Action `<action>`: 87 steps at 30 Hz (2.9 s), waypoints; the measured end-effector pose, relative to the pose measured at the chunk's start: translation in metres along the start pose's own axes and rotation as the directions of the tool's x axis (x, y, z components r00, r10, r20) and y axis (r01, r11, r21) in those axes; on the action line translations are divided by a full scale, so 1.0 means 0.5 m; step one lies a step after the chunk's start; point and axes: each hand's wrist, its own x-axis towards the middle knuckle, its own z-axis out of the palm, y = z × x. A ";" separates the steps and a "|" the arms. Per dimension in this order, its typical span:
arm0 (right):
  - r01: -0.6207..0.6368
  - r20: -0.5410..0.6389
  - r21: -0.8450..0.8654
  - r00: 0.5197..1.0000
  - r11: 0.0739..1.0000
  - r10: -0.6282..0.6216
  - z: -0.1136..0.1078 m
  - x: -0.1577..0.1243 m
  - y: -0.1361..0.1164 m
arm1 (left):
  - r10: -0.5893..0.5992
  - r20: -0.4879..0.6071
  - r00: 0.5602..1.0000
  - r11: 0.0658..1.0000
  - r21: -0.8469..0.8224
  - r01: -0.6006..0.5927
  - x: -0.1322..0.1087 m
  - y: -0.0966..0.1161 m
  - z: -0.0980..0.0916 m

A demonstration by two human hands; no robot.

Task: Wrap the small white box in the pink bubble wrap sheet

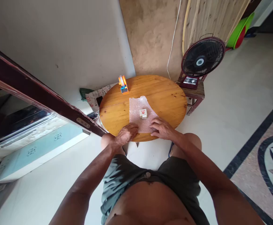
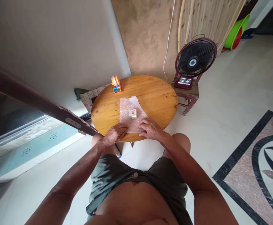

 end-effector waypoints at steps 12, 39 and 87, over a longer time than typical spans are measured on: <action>-0.095 -0.035 -0.124 0.995 0.988 0.091 0.010 0.004 -0.015 | -0.181 -0.167 0.969 0.972 -0.177 0.151 0.010 0.004 0.008; -0.321 -0.094 -0.142 0.946 0.936 0.310 -0.047 0.126 0.038 | -0.561 -0.180 0.808 0.686 -0.647 0.333 0.133 -0.064 -0.010; -0.681 -0.045 -0.174 0.727 0.711 0.685 -0.016 0.156 0.075 | -0.186 -0.060 0.981 0.939 0.283 0.195 0.138 0.028 0.055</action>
